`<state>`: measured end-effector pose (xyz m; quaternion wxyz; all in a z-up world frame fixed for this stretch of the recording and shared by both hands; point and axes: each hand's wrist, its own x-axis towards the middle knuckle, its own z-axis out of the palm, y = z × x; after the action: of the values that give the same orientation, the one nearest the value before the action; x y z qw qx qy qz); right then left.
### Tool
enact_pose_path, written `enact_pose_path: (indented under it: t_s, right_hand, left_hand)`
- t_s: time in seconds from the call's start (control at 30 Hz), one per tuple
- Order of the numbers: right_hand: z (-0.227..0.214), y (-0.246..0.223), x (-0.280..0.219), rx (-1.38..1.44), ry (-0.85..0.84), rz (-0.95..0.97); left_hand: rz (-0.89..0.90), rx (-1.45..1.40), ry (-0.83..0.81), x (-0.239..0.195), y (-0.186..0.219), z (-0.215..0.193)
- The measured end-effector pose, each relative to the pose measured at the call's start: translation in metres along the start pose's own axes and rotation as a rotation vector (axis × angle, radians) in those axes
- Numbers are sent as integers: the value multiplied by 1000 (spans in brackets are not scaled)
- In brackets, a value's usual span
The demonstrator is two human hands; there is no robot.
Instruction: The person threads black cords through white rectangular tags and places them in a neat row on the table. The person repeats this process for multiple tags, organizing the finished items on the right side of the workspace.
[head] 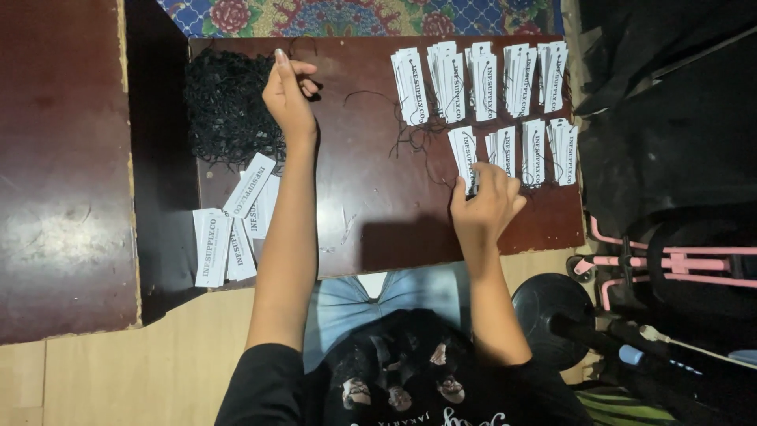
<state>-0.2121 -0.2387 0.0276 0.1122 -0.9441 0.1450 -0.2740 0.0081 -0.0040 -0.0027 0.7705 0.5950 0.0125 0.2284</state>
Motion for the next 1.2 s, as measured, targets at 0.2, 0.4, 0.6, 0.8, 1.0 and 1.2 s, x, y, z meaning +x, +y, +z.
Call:
enact_pose_path:
  t_s: [0.2, 0.4, 0.6, 0.8, 1.0, 1.2]
  right_hand:
    - [12, 4, 27, -29, -137, 137]
    - [35, 1, 42, -167, -124, 13]
    - [35, 0, 48, -134, -133, 18]
    - [23, -28, 55, -107, -113, -25]
    - [50, -93, 71, 209, -199, -384]
    - [140, -143, 88, 241, -189, -570]
  left_hand:
    - [-16, -28, 0, 0, 1, 2]
    - [10, -25, 3, 1, -1, 2]
    - [21, -13, -2, 0, 4, 2]
    - [186, 80, 11, -2, 21, 1]
    - [513, 119, 168, 5, 25, -11]
    - [335, 103, 292, 7, 17, -16]
